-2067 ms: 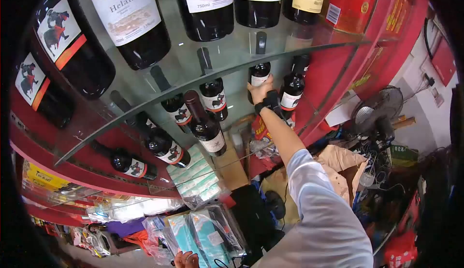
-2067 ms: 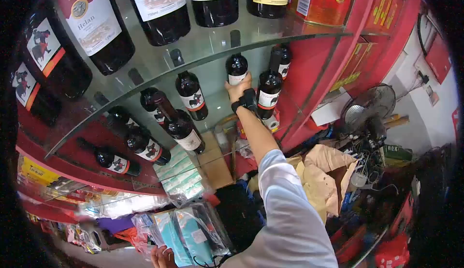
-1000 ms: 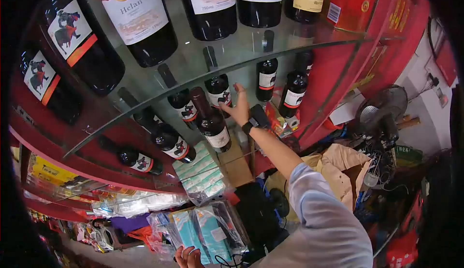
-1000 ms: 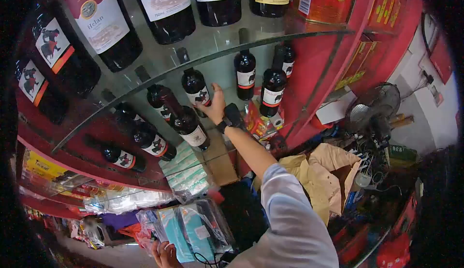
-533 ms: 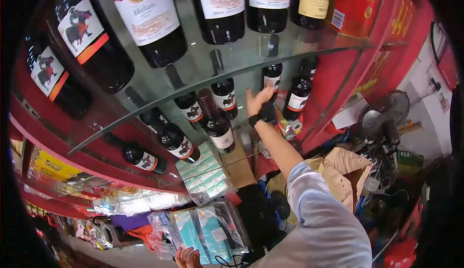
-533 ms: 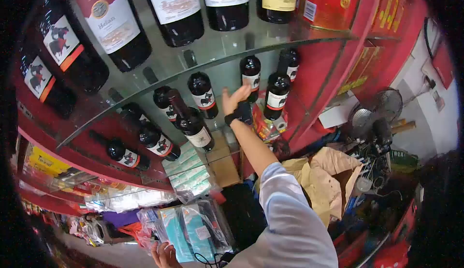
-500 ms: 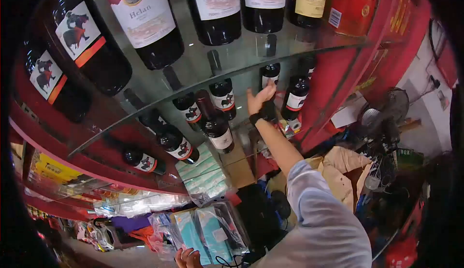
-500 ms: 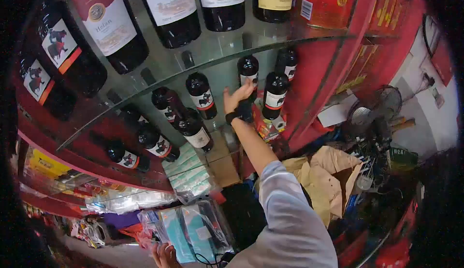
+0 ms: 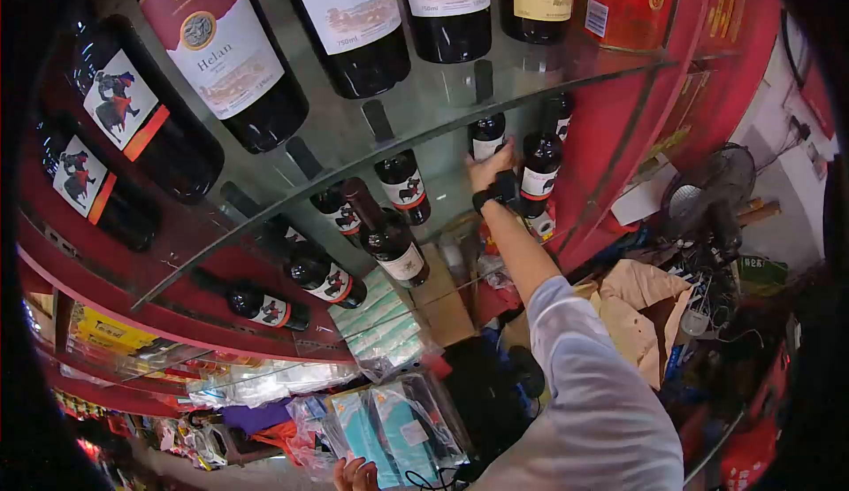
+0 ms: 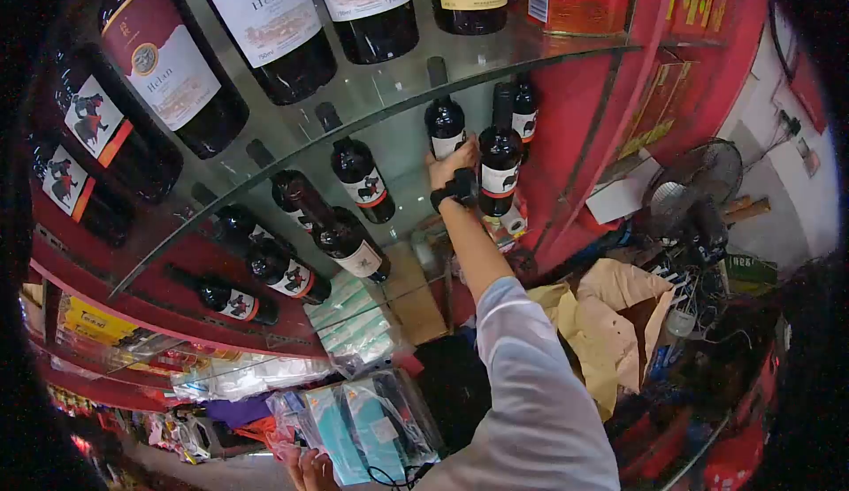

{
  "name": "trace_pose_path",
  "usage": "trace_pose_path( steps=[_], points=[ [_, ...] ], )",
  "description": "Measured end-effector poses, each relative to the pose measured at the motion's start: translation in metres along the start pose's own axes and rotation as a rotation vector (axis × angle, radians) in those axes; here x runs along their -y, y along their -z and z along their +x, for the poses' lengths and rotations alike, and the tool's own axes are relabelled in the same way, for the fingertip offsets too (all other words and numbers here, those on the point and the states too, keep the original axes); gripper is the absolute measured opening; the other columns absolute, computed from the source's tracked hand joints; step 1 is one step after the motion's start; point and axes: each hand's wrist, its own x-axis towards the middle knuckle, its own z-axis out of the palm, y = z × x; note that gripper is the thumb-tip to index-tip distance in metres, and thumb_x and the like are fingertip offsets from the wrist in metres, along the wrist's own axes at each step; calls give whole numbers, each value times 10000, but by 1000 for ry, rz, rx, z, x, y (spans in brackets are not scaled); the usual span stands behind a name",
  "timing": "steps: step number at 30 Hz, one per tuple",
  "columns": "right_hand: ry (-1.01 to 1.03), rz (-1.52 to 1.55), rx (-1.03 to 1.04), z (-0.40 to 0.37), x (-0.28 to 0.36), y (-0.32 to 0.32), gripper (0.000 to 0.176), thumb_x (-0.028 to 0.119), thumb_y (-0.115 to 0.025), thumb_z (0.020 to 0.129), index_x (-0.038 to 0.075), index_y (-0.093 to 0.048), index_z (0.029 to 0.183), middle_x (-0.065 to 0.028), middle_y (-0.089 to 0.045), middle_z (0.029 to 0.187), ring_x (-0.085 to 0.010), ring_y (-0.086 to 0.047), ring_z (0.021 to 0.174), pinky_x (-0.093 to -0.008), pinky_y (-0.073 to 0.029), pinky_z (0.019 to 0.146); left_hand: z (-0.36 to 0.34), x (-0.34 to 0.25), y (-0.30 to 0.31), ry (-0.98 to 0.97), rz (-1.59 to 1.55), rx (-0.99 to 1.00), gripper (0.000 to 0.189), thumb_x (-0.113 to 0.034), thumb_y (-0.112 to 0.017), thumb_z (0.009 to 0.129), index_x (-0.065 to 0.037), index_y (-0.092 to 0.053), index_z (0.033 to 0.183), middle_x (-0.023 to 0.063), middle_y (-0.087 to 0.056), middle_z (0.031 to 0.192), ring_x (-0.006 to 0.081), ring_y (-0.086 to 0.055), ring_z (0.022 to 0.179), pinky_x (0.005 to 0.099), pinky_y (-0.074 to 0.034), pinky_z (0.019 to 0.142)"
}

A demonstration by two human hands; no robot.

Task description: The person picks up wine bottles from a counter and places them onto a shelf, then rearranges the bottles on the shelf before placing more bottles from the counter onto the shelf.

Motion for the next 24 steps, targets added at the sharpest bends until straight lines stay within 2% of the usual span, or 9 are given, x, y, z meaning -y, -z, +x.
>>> trace_pose_path(
  steps=[3,7,11,12,15,18,21,24],
  points=[
    [120,159,-24,2,-20,-18,993,156,-832,480,-13,-282,1289,-238,-460,1196,-406,-440,1121,-439,-334,977,1,2,-2,87,-161,-58,348,-164,-503,890,-25,-427,1200,156,-574,1066,240,-565,931,370,-455,839],
    [73,149,-39,4,-24,-24,955,72,-825,474,2,-303,1271,-211,-461,1168,-368,-441,1118,-427,-356,955,3,5,-5,55,-201,-18,340,-150,-500,887,-24,-429,1195,164,-571,1069,243,-564,941,369,-455,840],
    [122,171,-73,9,-26,-24,962,88,-832,481,-10,-297,1274,-218,-456,1181,-374,-438,1128,-439,-357,953,3,-3,-9,81,-171,-7,341,-133,-503,882,-21,-426,1195,158,-569,1067,240,-557,951,368,-453,846],
    [80,96,-57,9,-27,-25,962,87,-829,487,-12,-292,1280,-222,-457,1184,-380,-432,1132,-440,-346,960,3,-5,-10,87,-163,-5,342,-130,-505,881,-19,-425,1195,156,-568,1066,238,-555,953,368,-452,848],
    [93,117,-112,8,-27,-29,968,105,-828,494,-3,-286,1289,-225,-440,1206,-381,-424,1140,-439,-334,968,5,15,6,-141,198,98,351,-112,-501,880,-13,-408,1204,154,-570,1060,234,-550,960,361,-451,850],
    [126,111,-87,5,-25,-24,976,115,-808,536,-27,-247,1322,-252,-397,1273,-388,-368,1206,-444,-305,999,4,9,1,-76,87,36,267,-48,-491,871,18,-483,1129,151,-549,1086,240,-552,955,351,-470,828],
    [94,88,-70,8,-32,-30,975,113,-810,529,-22,-249,1316,-245,-405,1263,-393,-379,1191,-450,-306,994,2,-16,-16,155,-287,-114,164,-5,-480,863,42,-560,998,136,-519,1109,239,-545,955,343,-479,817],
    [-18,102,31,9,-18,-17,977,114,-812,515,-16,-254,1306,-239,-419,1240,-394,-397,1167,-460,-309,984,1,-11,-8,99,-257,-67,157,-20,-482,867,43,-558,989,118,-522,1093,228,-543,948,342,-473,826]
  ],
)
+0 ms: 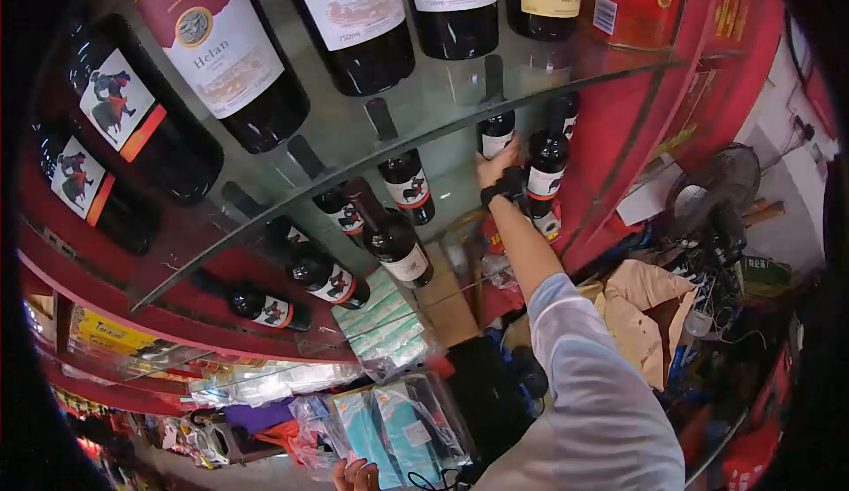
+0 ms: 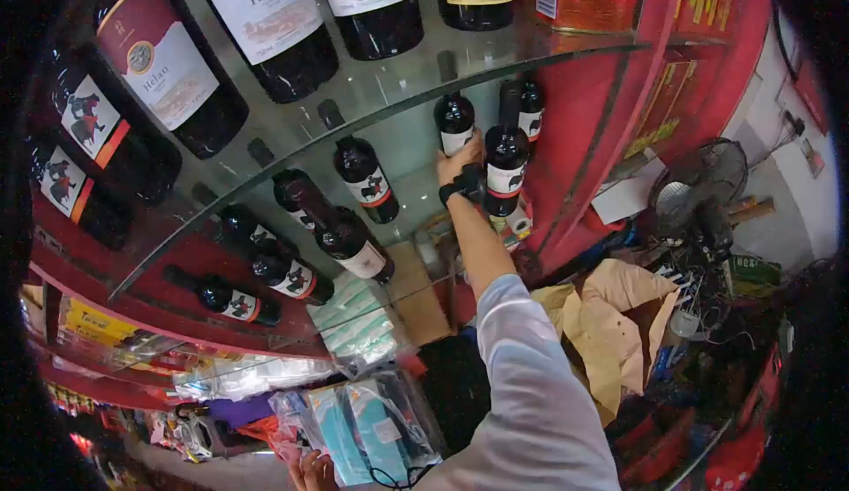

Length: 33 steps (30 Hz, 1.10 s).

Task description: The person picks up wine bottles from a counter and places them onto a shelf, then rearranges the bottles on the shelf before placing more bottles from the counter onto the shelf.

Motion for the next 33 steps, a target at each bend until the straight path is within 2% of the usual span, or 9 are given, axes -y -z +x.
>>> trace_pose_path(
  steps=[3,9,13,15,17,19,22,25,33],
  points=[
    [140,33,-139,4,-26,-24,967,100,-816,492,-9,-278,1288,-235,-436,1205,-394,-412,1142,-469,-315,970,2,7,15,-216,420,110,248,-70,-479,880,22,-479,1111,105,-557,1031,213,-546,940,342,-459,842],
    [19,-25,-80,-3,-3,-9,1036,103,-831,470,-17,-244,1315,-238,-374,1283,-384,-344,1217,-451,-265,1032,-3,-10,3,-10,40,-59,191,-67,-496,864,22,-537,1029,99,-556,1026,208,-543,955,345,-453,845],
    [-5,-133,-154,-24,20,15,1018,205,-828,513,-34,-254,1320,-244,-381,1290,-402,-314,1235,-463,-226,1050,0,2,16,-42,149,21,245,-112,-514,867,0,-504,1084,92,-566,1014,202,-549,946,349,-444,854],
    [169,-97,-217,-53,18,6,952,225,-771,580,-30,-240,1327,-256,-369,1292,-403,-337,1213,-465,-247,1020,2,9,19,-64,143,56,321,-139,-525,870,-1,-455,1151,107,-570,1018,207,-552,925,341,-442,850],
    [425,14,-158,-82,31,13,881,221,-750,621,-37,-267,1312,-261,-411,1237,-401,-379,1175,-446,-284,994,2,6,11,-32,29,35,342,-144,-525,872,1,-442,1169,119,-569,1028,211,-551,922,336,-440,848],
    [379,316,289,-91,42,8,906,204,-781,579,-30,-294,1306,-222,-445,1223,-351,-421,1155,-393,-317,988,1,2,5,6,76,19,366,-147,-515,877,-8,-418,1201,131,-573,1043,213,-553,920,333,-438,841],
    [418,314,419,-98,58,-7,929,228,-792,577,-45,-286,1307,-222,-469,1200,-337,-481,1107,-367,-386,934,0,2,6,10,110,34,368,-135,-514,874,-16,-419,1209,137,-575,1055,211,-555,922,338,-438,843],
    [413,277,458,-101,68,-20,974,234,-816,555,-44,-274,1315,-224,-488,1181,-347,-506,1079,-376,-424,894,1,7,11,20,83,30,368,-128,-515,872,-13,-418,1208,134,-576,1055,211,-553,931,339,-436,852],
    [365,410,521,-104,58,-34,781,127,-826,551,12,-389,1189,-163,-549,1079,-285,-562,977,-354,-456,841,-5,5,12,-29,91,14,376,-125,-511,879,-12,-403,1221,131,-573,1047,206,-562,920,348,-439,860]
  ],
)
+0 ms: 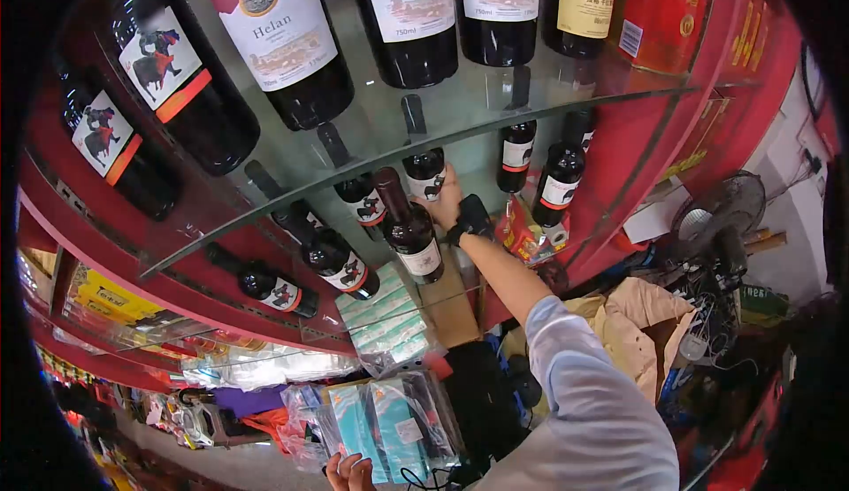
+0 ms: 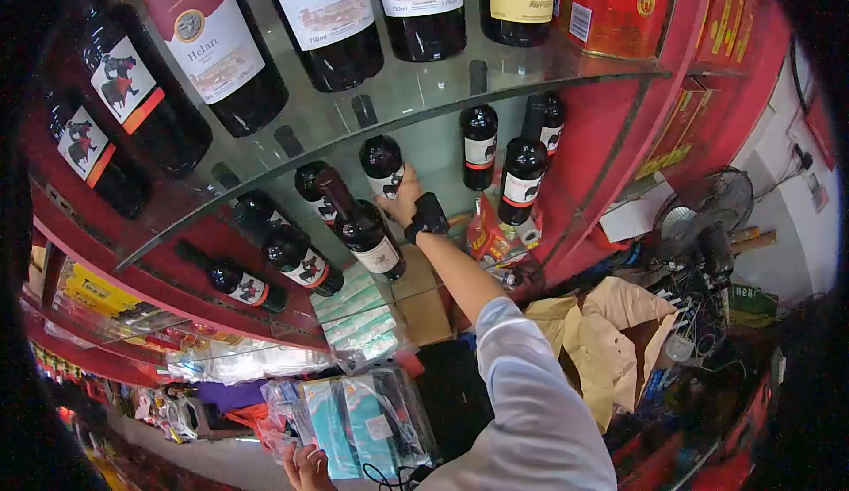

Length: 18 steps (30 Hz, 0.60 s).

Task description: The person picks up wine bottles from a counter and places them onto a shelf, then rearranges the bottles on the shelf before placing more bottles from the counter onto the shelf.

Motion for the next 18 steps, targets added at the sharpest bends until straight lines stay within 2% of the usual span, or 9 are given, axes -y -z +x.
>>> trace_pose_path(
  steps=[2,5,7,9,12,18],
  points=[
    [38,25,-11,2,17,8,742,106,-818,558,16,-401,1166,-143,-561,1051,-266,-571,952,-346,-461,828,-1,-4,-1,8,-25,0,375,-126,-510,880,-7,-401,1219,133,-574,1047,205,-562,922,345,-442,856],
    [-54,6,-84,-2,3,-1,710,75,-798,565,26,-407,1155,-130,-572,1021,-259,-582,921,-346,-468,812,0,0,4,24,-21,-15,364,-123,-513,877,-6,-402,1204,137,-574,1048,205,-563,919,342,-446,848],
    [-19,71,-45,2,-7,-2,724,79,-794,560,29,-403,1168,-130,-573,1019,-259,-586,912,-344,-471,805,0,0,6,43,3,-46,360,-119,-519,873,-8,-403,1195,140,-573,1050,208,-564,919,344,-449,845],
    [-39,148,22,4,11,14,785,98,-794,551,34,-380,1215,-145,-564,1045,-267,-578,941,-342,-464,820,0,-1,6,48,13,-61,352,-116,-524,868,-10,-406,1183,142,-573,1051,209,-565,918,346,-451,842],
    [-40,-54,-6,3,17,17,832,96,-799,540,37,-359,1244,-163,-552,1066,-275,-564,980,-345,-454,838,1,-2,3,24,-23,-46,335,-115,-532,864,-12,-415,1160,142,-574,1050,211,-566,913,346,-455,836],
    [-11,-18,-13,8,-20,13,901,123,-825,505,-10,-335,1250,-185,-539,1086,-297,-554,995,-361,-450,847,4,-2,5,18,-18,-11,327,-131,-527,872,-16,-421,1159,139,-572,1062,212,-566,919,339,-456,831]
  ],
)
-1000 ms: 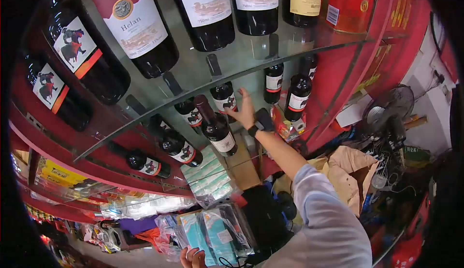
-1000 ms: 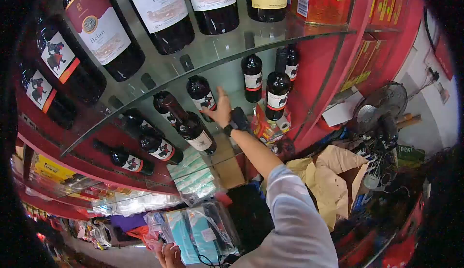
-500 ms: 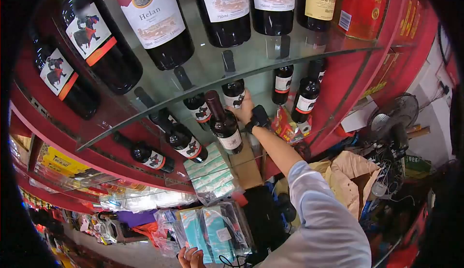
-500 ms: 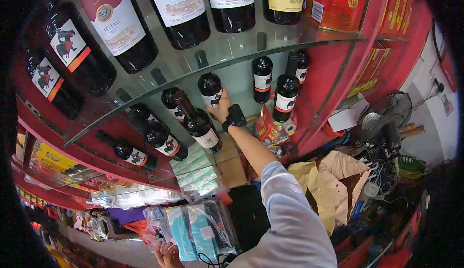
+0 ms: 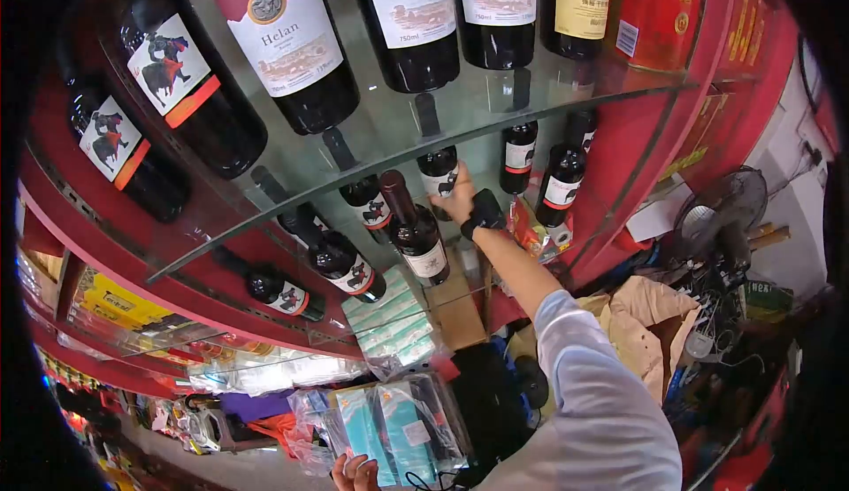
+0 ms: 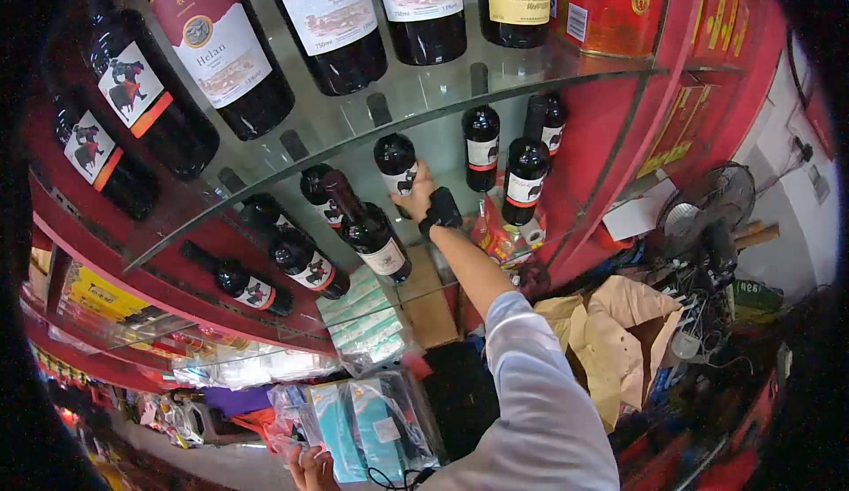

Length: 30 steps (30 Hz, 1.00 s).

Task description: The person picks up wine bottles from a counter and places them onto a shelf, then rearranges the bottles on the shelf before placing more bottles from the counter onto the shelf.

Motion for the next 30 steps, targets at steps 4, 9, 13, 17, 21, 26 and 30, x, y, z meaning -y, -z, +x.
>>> trace_pose_path(
  steps=[4,9,13,17,21,26,30],
  points=[
    [-20,-69,-59,1,3,6,911,133,-835,498,-12,-336,1246,-185,-543,1078,-295,-556,991,-358,-452,842,-2,-1,-1,7,0,0,329,-138,-519,875,-17,-419,1165,115,-572,1049,194,-561,928,318,-448,829],
    [47,-100,-92,5,2,10,919,154,-845,489,-4,-340,1240,-187,-547,1070,-308,-566,971,-358,-464,826,2,3,3,13,15,22,333,-97,-506,866,-7,-418,1174,107,-568,1051,192,-555,931,323,-443,840],
    [71,-112,-94,5,-2,11,931,159,-851,487,0,-333,1245,-193,-548,1067,-308,-574,959,-355,-473,813,3,8,2,12,50,15,335,-88,-499,868,-16,-424,1186,110,-567,1060,196,-556,930,326,-439,849],
    [55,-68,-83,5,1,12,949,165,-850,500,-15,-314,1262,-194,-556,1051,-305,-585,935,-355,-483,795,1,6,-2,21,-22,14,339,-110,-508,879,-21,-426,1196,118,-565,1066,201,-555,939,334,-439,848],
    [6,-7,-106,-3,21,21,948,211,-833,549,-38,-291,1286,-221,-492,1145,-336,-505,1055,-388,-415,893,1,-1,-8,24,-7,17,326,-110,-516,875,-20,-445,1181,111,-560,1052,197,-549,922,330,-438,838],
    [56,-214,-244,-27,58,35,873,256,-799,572,-34,-332,1249,-217,-426,1193,-379,-382,1123,-431,-299,962,2,-4,-9,6,-54,16,309,-81,-516,866,-15,-461,1163,95,-556,1019,177,-539,897,310,-437,822],
    [114,-207,-232,-39,61,59,736,187,-747,658,-32,-347,1235,-206,-433,1184,-378,-387,1112,-429,-306,952,1,-11,-11,10,-73,-9,315,-78,-526,864,-17,-462,1166,82,-556,1004,167,-544,881,298,-444,812]
  ],
)
